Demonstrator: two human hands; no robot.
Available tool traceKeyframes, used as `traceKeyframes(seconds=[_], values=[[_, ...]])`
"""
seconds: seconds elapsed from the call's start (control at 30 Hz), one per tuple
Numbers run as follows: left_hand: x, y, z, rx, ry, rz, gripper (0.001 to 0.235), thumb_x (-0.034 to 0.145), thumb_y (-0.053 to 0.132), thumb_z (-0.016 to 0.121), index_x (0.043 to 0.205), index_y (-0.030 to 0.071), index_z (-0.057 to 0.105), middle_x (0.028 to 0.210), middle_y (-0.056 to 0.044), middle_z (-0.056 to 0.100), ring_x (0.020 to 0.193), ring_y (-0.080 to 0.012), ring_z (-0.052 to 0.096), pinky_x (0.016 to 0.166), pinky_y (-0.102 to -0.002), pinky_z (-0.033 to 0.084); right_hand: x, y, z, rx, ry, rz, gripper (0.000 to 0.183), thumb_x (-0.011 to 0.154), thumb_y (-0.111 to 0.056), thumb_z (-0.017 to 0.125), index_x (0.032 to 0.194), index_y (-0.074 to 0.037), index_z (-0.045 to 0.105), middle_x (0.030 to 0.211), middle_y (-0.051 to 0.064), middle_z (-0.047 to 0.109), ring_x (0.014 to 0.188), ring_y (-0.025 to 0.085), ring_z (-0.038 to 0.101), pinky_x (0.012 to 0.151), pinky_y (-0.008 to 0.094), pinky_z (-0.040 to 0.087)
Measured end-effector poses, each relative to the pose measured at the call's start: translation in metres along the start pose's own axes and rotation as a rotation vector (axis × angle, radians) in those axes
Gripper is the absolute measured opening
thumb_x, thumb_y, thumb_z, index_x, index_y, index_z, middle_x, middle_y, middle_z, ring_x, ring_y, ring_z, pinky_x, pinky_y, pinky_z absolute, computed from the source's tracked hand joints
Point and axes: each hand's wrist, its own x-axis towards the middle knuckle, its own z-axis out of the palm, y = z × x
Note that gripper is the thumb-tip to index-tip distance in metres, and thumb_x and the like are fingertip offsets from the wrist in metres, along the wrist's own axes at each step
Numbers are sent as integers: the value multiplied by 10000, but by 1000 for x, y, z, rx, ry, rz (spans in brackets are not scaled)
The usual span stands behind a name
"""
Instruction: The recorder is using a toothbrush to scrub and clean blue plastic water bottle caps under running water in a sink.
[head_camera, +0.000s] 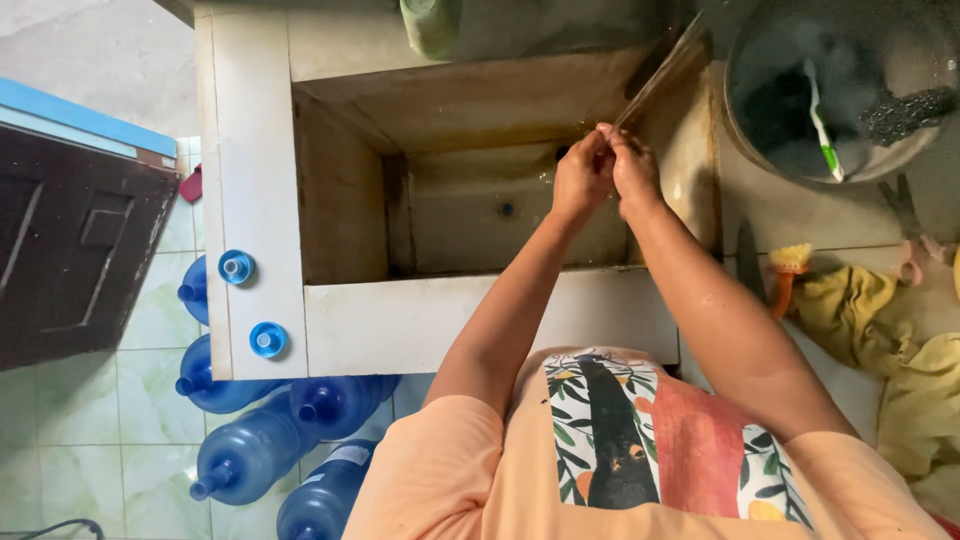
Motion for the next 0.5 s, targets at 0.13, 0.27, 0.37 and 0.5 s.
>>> traceKeyframes(seconds=[0.13,0.27,0.37,0.5], values=[[-6,39,-36,139,-46,158,239,900,89,652,1129,128,709,1078,-103,691,954,-343,671,769,-431,555,46,70,-19,682,-364,228,337,1136,-339,564,1248,-56,708,1139,43,703,1075,189,661,985,340,529],[-9,27,-47,380,-12,227,218,855,153,714,1071,185,712,1145,-62,659,1155,-332,604,962,-463,498,20,37,18,647,-509,332,500,952,-555,542,1115,-109,698,1136,60,730,1083,219,695,986,364,555],[-13,46,-62,393,182,254,250,845,193,725,1093,202,695,1243,-36,637,1291,-318,558,1057,-492,435,23,45,26,611,-438,350,538,990,-619,586,1149,-117,698,1153,56,716,1087,214,676,975,380,555],[-7,51,-61,339,315,198,445,748,212,785,1180,170,687,1361,-104,578,1318,-354,492,1081,-514,387,19,16,37,592,-344,435,565,923,-655,566,1098,-137,711,1105,55,746,1039,215,706,927,394,592]])
